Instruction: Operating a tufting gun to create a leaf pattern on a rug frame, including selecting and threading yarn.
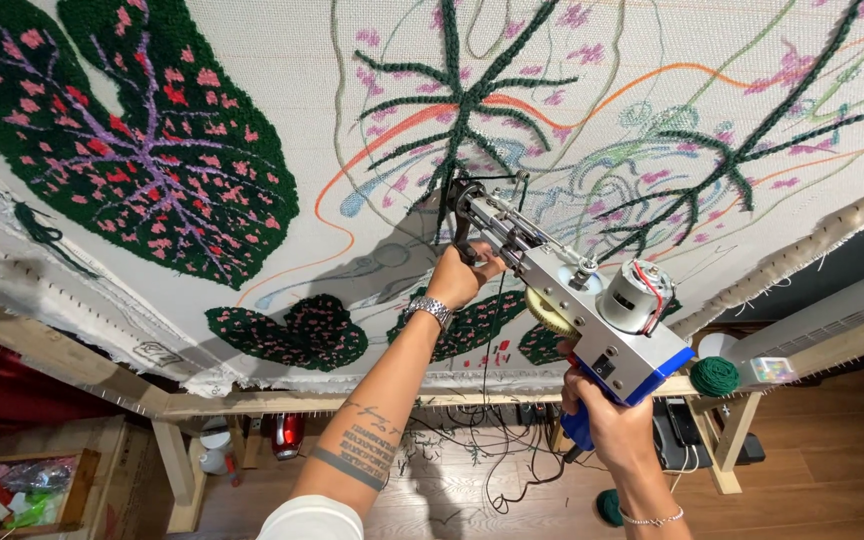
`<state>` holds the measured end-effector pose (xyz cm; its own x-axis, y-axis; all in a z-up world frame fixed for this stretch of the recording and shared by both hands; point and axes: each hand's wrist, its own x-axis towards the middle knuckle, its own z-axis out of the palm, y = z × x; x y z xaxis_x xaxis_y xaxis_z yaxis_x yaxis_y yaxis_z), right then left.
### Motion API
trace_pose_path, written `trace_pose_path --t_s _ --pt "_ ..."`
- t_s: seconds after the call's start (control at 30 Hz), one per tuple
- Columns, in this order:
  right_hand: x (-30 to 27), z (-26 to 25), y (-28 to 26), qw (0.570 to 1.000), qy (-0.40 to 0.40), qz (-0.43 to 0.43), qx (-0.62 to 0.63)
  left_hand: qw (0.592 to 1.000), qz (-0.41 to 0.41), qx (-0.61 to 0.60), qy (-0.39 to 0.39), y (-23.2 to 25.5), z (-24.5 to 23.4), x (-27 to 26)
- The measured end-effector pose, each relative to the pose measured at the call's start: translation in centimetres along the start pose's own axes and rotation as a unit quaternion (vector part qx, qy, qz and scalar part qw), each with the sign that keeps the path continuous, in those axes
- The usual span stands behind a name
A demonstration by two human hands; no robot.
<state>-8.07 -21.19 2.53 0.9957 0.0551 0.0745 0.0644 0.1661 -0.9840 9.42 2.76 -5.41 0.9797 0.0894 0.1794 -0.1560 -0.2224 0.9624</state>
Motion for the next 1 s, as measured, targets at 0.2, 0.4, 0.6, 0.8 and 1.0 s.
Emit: trace_pose_path --t_s 0.2,0.4,0.6,0.8,1.0 --pt "0.0 -0.7 0.4 1.000 -0.004 -0.003 0.006 1.000 -0.018 -0.017 0.004 0.1 0.3 -0.3" --pt "0.0 -0.9 0.8 1.000 0.002 -0.003 0.007 1.000 -0.014 -0.009 0.005 0.0 0.2 0.0" --pt "0.3 -0.9 0.5 1.000 -0.006 -0.010 0.011 0.999 0.005 -0.038 -0.001 -1.0 0.6 1.2" --pt "0.2 -0.3 -0.1 1.000 0.006 -0.018 0.008 1.000 -0.012 -0.013 0.004 3.3 -1.1 -0.5" --pt "0.4 -0.6 -0.4 0.999 0.007 -0.031 -0.008 0.999 0.041 0.018 0.008 1.8 -0.9 1.1"
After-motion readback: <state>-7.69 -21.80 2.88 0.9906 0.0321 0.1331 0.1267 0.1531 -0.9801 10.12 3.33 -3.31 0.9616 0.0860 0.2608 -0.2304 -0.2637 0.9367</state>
